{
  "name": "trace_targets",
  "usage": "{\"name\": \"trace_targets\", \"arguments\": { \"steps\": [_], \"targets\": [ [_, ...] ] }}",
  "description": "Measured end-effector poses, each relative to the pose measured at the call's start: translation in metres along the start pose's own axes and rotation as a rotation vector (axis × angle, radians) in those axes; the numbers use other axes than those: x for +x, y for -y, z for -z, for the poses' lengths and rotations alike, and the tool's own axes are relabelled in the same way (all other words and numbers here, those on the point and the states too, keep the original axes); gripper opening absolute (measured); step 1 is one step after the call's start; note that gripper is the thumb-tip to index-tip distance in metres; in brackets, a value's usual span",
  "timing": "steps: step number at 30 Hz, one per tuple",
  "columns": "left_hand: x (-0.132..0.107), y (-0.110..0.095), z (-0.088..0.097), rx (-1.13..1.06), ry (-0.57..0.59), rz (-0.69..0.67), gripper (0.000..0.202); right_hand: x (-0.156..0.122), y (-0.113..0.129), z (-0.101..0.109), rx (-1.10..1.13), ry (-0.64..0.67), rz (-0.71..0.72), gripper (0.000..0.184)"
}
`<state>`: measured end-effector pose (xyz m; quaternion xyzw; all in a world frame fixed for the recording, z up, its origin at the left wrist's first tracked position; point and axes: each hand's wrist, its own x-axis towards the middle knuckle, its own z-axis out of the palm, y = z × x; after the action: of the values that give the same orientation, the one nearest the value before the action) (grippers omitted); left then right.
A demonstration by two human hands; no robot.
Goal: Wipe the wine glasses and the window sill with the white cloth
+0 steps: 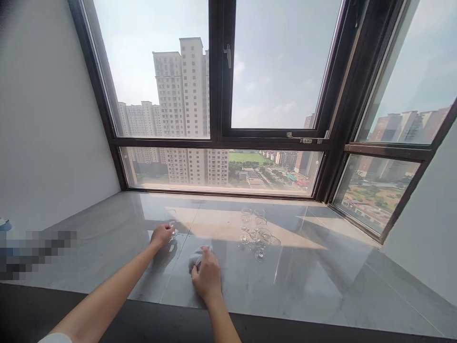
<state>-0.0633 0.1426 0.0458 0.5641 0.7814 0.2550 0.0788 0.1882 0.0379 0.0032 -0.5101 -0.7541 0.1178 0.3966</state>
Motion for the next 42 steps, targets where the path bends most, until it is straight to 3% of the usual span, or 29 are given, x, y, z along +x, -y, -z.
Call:
{"name": "trace_targets", "arguments": {
  "steps": [4, 10, 13, 19, 22, 28, 37, 42],
  "targets": [
    [-0.007, -0.006, 0.002, -0.004, -0.045, 0.106, 0.035, 0.0, 0.001, 0.002, 0.007, 0.015, -0.016, 0.056],
    [-0.019, -0.019, 0.0, -0.032, 0.001, 0.014, 0.022, 0.001, 0.002, 0.002, -0.008, -0.003, -0.012, 0.055],
    [-0.05, -0.023, -0.003, -0.038, 0.023, -0.054, 0.021, 0.001, 0.002, 0.002, 0.001, 0.005, -0.026, 0.054],
    [-0.146, -0.025, -0.014, -0.012, 0.087, -0.215, 0.022, 0.002, 0.0, 0.003, 0.035, 0.005, -0.042, 0.052],
    [-0.175, -0.03, -0.014, 0.018, 0.074, -0.247, 0.022, 0.002, -0.002, 0.002, 0.033, -0.008, -0.033, 0.052],
    [-0.182, -0.038, -0.006, 0.068, 0.072, -0.239, 0.021, 0.002, -0.006, 0.0, -0.132, -0.128, -0.121, 0.057],
    [-0.184, -0.038, -0.005, 0.064, 0.042, -0.239, 0.024, 0.001, -0.002, 0.012, 0.053, 0.022, -0.189, 0.061],
    [-0.183, -0.04, -0.002, 0.059, 0.061, -0.213, 0.024, 0.013, 0.028, 0.021, 0.178, 0.142, -0.083, 0.06]
  ]
}}
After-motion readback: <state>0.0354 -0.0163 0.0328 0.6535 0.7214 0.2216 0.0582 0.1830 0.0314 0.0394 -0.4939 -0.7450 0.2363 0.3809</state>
